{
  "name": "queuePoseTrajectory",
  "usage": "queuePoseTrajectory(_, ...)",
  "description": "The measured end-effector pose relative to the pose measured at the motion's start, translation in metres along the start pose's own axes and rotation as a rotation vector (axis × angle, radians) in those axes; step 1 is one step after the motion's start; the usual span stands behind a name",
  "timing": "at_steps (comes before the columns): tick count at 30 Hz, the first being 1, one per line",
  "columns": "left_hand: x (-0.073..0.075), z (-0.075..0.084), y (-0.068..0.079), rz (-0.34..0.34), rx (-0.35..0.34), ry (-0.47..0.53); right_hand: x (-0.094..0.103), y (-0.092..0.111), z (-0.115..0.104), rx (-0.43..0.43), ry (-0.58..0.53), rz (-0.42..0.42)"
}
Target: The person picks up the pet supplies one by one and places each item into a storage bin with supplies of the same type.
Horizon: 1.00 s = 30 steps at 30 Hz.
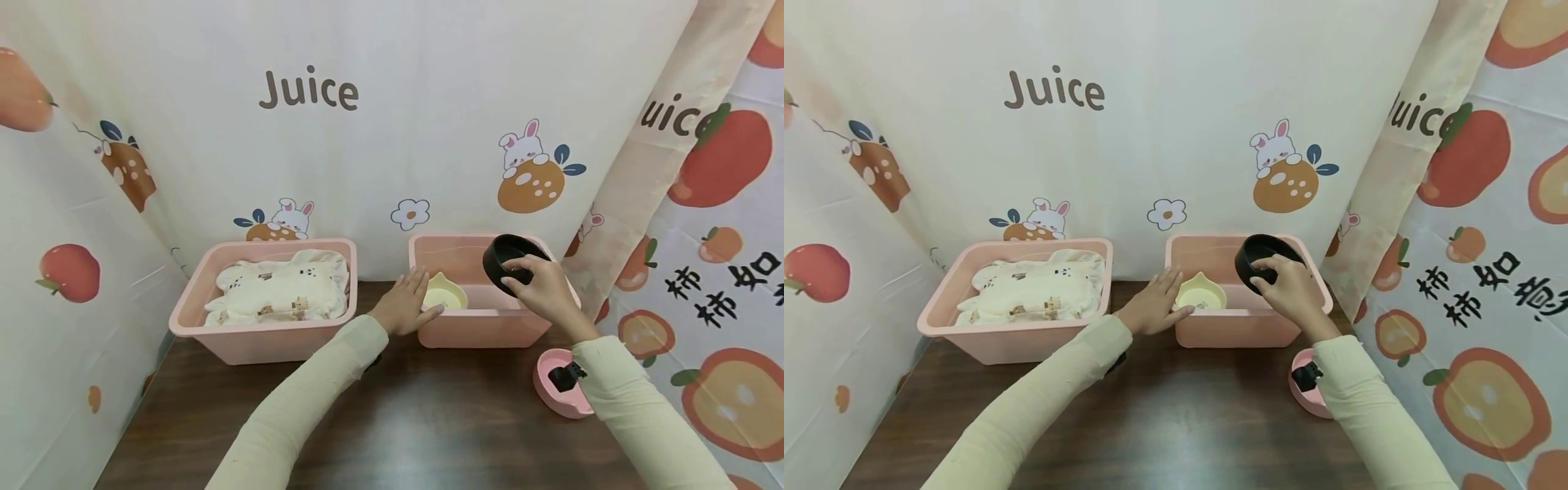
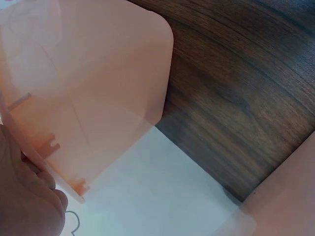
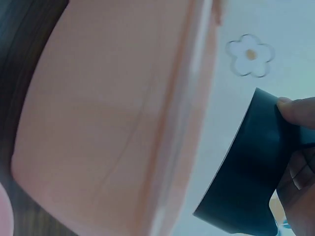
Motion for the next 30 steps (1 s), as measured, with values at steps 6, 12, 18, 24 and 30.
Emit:
queuePoseTrajectory(6,0.000,0.001,0.001,-0.005,0.014,0.006,-0.027,-0.017,0.019,-0.048,0.030,-0.097)
queuePoseTrajectory(12,0.005,0.004,0.001,-0.009,0.010,-0.009,-0.048,-0.027,0.033,-0.066,0.061,-0.195)
queuePoseTrajectory(18,0.008,0.007,0.003,-0.013,0.004,-0.021,-0.061,-0.032,0.042,-0.028,0.084,-0.195)
queuePoseTrajectory(24,0.006,0.006,0.004,0.002,0.000,-0.025,-0.074,-0.035,0.056,-0.071,0.019,-0.232)
queuePoseTrajectory(30,0.004,0.006,0.005,0.006,-0.004,-0.022,-0.082,-0.039,0.075,-0.191,-0.015,-0.279)
Point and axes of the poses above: each hand's wrist, its own y-axis away from the middle knuckle, its own x-axis out of the back of the hand, z = x × y, the point moved 8 cm from there along -y, towards the middle knuckle, and after that the axes turned 14 degrees about -x, right-handed, at the moved point
